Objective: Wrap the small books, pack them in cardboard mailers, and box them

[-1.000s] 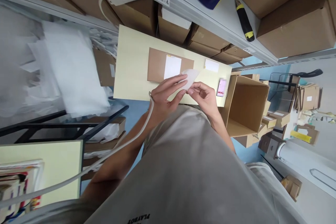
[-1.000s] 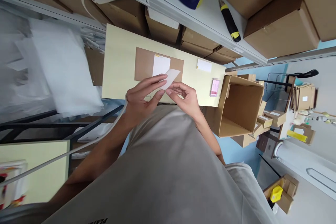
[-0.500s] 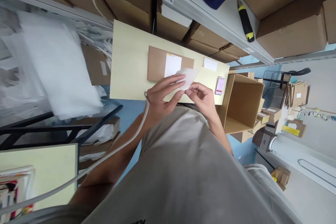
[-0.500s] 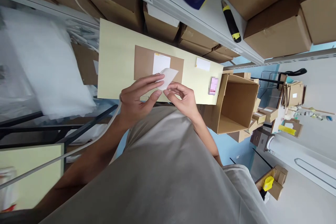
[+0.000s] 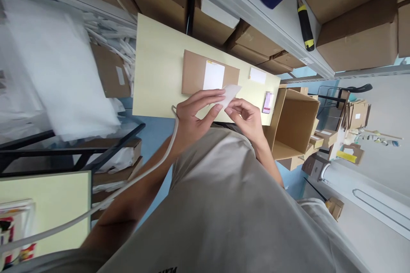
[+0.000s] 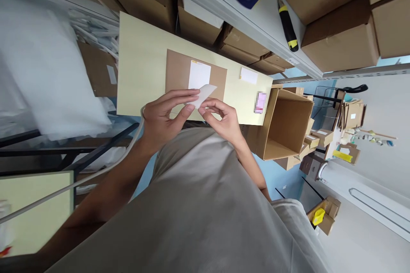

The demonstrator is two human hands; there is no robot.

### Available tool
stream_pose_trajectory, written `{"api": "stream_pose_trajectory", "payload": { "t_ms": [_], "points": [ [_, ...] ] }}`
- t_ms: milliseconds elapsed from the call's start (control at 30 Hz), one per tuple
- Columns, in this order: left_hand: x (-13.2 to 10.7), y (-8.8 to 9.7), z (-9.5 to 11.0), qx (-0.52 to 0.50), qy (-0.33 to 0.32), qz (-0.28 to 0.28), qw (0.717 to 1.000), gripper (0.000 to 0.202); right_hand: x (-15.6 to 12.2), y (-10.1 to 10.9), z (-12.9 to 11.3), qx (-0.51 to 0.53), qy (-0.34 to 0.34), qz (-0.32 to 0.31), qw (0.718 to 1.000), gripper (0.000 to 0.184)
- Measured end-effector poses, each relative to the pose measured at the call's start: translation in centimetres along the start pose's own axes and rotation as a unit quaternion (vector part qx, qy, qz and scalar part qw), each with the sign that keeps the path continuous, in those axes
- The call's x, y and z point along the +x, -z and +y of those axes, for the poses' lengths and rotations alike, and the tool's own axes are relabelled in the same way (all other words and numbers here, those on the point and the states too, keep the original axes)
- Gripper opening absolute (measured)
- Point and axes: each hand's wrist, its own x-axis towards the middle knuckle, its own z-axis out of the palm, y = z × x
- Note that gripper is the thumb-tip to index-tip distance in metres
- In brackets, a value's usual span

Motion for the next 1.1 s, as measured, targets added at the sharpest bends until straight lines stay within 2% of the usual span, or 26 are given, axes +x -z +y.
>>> {"api": "stream_pose_trajectory", "payload": {
  "t_ms": [300,533,767,933,1100],
  "points": [
    [-0.3,0.8,-0.7,-0.057,0.03,-0.001,0.998,0.036,0.6,-1.4,-0.1,-0.045,0.031,-0.015,0.998,0.041],
    [-0.4,1.3,-1.4,-0.099,0.039,0.014,0.994,0.037,1.4,-2.5,-0.4,-0.067,0.016,-0.027,0.997,0.045],
    [-0.2,2.3,-2.7,-0.151,0.091,0.029,0.984,0.043,2.4,-3.9,-1.4,-0.093,0.015,-0.038,0.995,0.049],
    [0.3,2.6,-3.7,-0.206,0.11,0.016,0.972,0.043,3.4,-4.4,-1.6,-0.101,0.015,-0.04,0.994,0.05],
    [1.1,3.0,-4.1,-0.202,0.158,0.036,0.966,0.051,4.5,-4.9,-1.9,-0.104,-0.017,-0.05,0.993,0.05]
  ]
}}
